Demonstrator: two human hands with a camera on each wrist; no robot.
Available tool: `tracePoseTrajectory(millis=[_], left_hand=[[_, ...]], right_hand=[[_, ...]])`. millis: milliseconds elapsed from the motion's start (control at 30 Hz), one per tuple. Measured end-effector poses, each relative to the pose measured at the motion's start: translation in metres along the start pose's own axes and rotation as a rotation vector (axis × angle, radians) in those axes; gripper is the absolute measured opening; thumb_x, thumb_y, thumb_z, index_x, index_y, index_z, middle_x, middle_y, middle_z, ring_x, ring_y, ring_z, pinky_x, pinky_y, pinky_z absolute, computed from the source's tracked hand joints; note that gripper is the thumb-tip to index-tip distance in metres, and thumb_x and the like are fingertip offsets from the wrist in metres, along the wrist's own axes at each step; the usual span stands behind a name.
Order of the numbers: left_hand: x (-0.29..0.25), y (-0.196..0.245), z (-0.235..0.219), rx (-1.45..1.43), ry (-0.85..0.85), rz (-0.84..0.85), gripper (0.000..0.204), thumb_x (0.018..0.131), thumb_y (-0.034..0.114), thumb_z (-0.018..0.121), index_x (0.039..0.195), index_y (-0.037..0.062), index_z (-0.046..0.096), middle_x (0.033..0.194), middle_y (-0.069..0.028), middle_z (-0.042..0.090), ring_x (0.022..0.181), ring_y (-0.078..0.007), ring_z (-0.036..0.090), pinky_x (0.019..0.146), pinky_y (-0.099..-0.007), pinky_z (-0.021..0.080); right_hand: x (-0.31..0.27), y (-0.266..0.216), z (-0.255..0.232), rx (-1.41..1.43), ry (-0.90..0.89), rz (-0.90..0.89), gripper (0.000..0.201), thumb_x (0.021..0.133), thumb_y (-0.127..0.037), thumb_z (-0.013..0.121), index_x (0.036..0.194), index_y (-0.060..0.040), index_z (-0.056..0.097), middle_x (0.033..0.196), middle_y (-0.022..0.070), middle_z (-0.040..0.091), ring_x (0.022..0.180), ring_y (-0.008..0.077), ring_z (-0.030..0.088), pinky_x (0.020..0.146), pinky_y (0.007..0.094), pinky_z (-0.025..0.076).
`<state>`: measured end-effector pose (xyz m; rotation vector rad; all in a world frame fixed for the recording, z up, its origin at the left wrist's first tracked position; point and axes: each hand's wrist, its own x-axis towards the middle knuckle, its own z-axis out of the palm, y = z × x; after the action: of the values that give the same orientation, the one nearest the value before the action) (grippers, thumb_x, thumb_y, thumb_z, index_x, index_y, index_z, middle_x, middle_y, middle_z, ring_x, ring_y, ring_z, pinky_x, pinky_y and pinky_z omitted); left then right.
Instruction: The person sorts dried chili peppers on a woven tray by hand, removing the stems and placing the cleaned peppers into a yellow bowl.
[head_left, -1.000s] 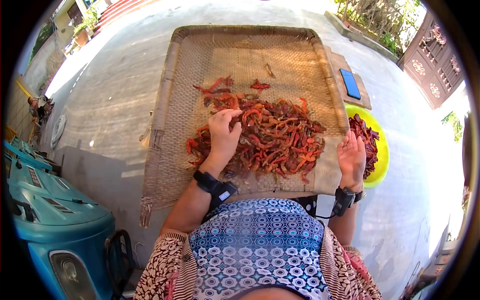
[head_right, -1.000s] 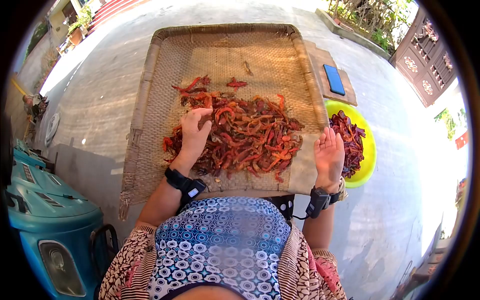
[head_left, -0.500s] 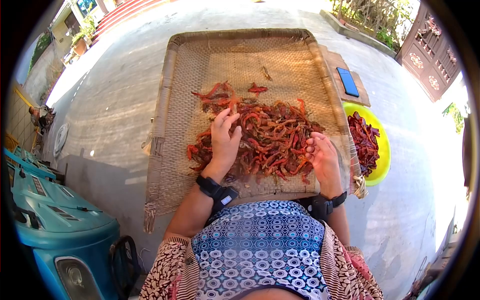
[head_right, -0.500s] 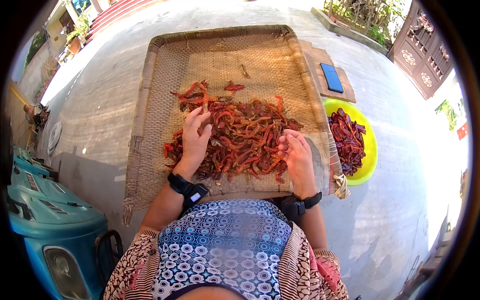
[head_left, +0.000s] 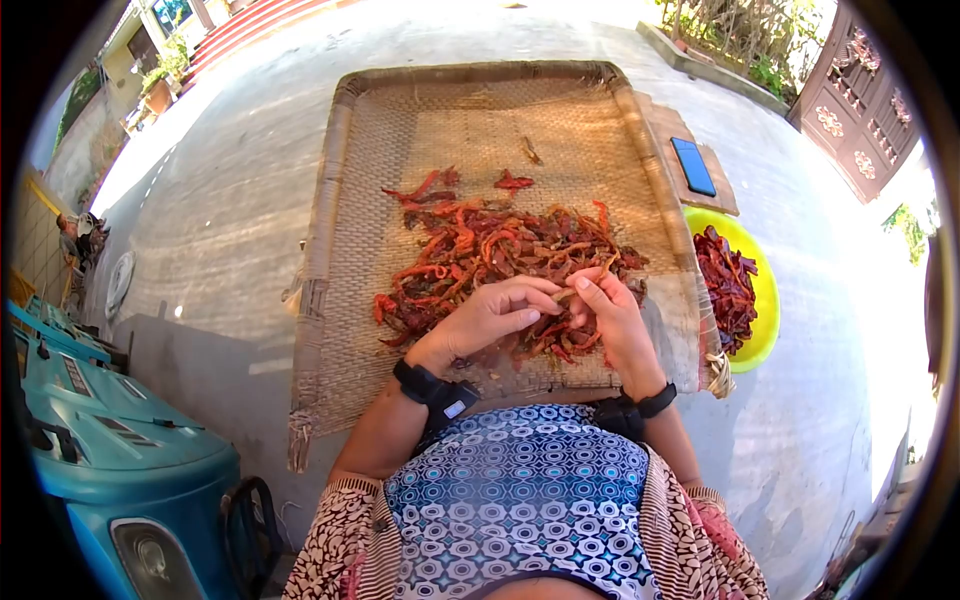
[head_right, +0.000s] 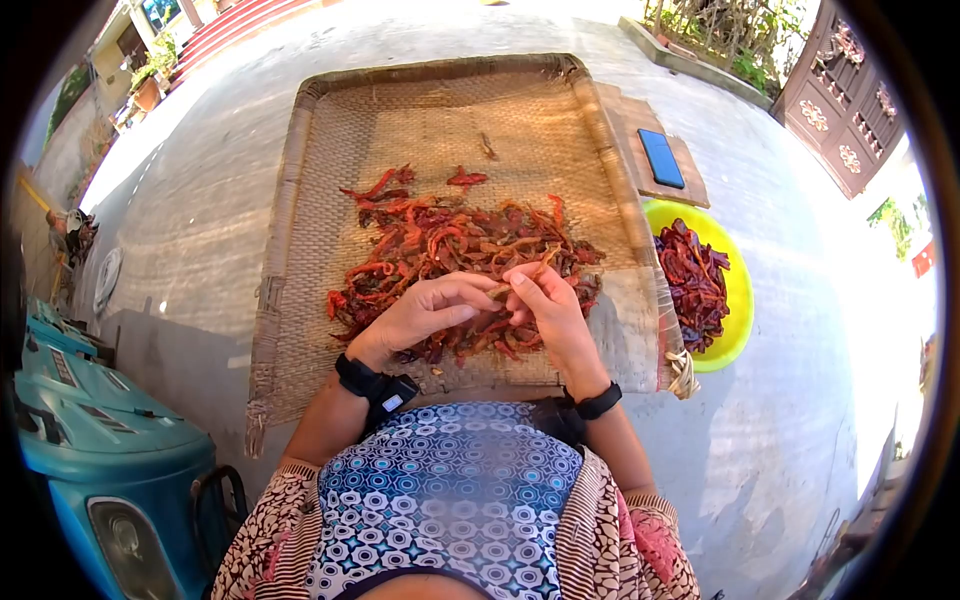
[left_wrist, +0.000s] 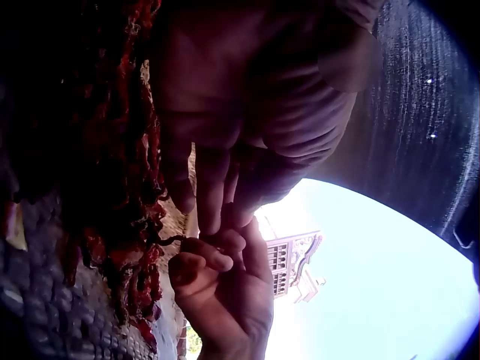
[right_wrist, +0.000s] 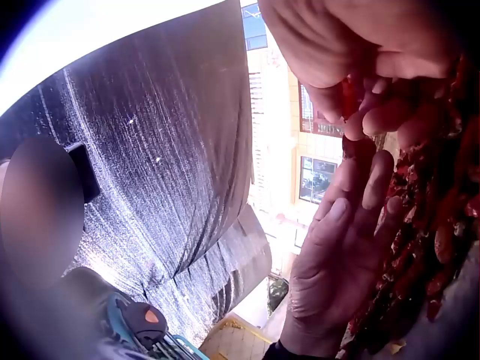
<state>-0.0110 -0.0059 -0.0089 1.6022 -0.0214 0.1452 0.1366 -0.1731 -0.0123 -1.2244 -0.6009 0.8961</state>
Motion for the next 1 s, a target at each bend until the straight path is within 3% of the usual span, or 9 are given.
tracePoseTrajectory(millis=[67,167,367,767,1000], left_hand=[[-0.001,-0.014,-0.002,-0.169,0.045,-0.060,0.016,0.096,0.011,0.058,0.108,0.0006,0.060,0.122,-0.0074,0.057,0.106,-0.0139,0.059,0.092,-0.0292,0.047],[0.000,-0.019,-0.001,-0.296,0.153,0.005,0.013,0.096,0.014,0.059,0.103,0.0029,0.056,0.110,-0.0062,0.061,0.096,-0.0120,0.062,0.084,-0.0276,0.051],[-0.001,-0.006,-0.001,-0.220,0.138,-0.078,0.015,0.097,0.017,0.058,0.105,0.0043,0.056,0.092,-0.0037,0.065,0.079,-0.0114,0.065,0.071,-0.0243,0.052],[-0.002,-0.005,-0.002,-0.266,0.183,-0.079,0.015,0.098,0.020,0.056,0.102,0.0055,0.058,0.080,-0.0006,0.060,0.069,-0.0085,0.059,0.064,-0.0225,0.048],[-0.001,-0.011,-0.008,-0.369,0.193,-0.056,0.013,0.098,0.017,0.057,0.105,0.0069,0.059,0.088,-0.0012,0.061,0.069,-0.0089,0.059,0.065,-0.0239,0.050]], right_hand=[[-0.004,-0.001,0.007,-0.023,0.008,0.006,0.020,0.098,-0.023,0.058,0.109,-0.0062,0.060,0.082,0.0005,0.062,0.071,0.0066,0.056,0.066,0.0196,0.046],[-0.010,-0.008,0.021,-0.047,-0.067,-0.003,0.019,0.097,-0.022,0.058,0.109,-0.0064,0.060,0.085,0.0009,0.064,0.073,0.0074,0.058,0.069,0.0204,0.047],[-0.008,0.000,0.022,-0.073,-0.181,-0.079,0.020,0.097,-0.019,0.058,0.112,-0.0054,0.059,0.091,0.0001,0.064,0.079,0.0064,0.058,0.073,0.0223,0.048],[-0.012,-0.005,0.022,-0.080,-0.054,-0.027,0.022,0.097,-0.019,0.058,0.114,-0.0066,0.061,0.089,-0.0007,0.063,0.075,0.0046,0.055,0.069,0.0207,0.047],[-0.011,0.000,0.015,0.082,0.021,0.072,0.020,0.096,-0.018,0.060,0.112,-0.0076,0.062,0.086,0.0002,0.064,0.072,0.0060,0.057,0.066,0.0213,0.048]])
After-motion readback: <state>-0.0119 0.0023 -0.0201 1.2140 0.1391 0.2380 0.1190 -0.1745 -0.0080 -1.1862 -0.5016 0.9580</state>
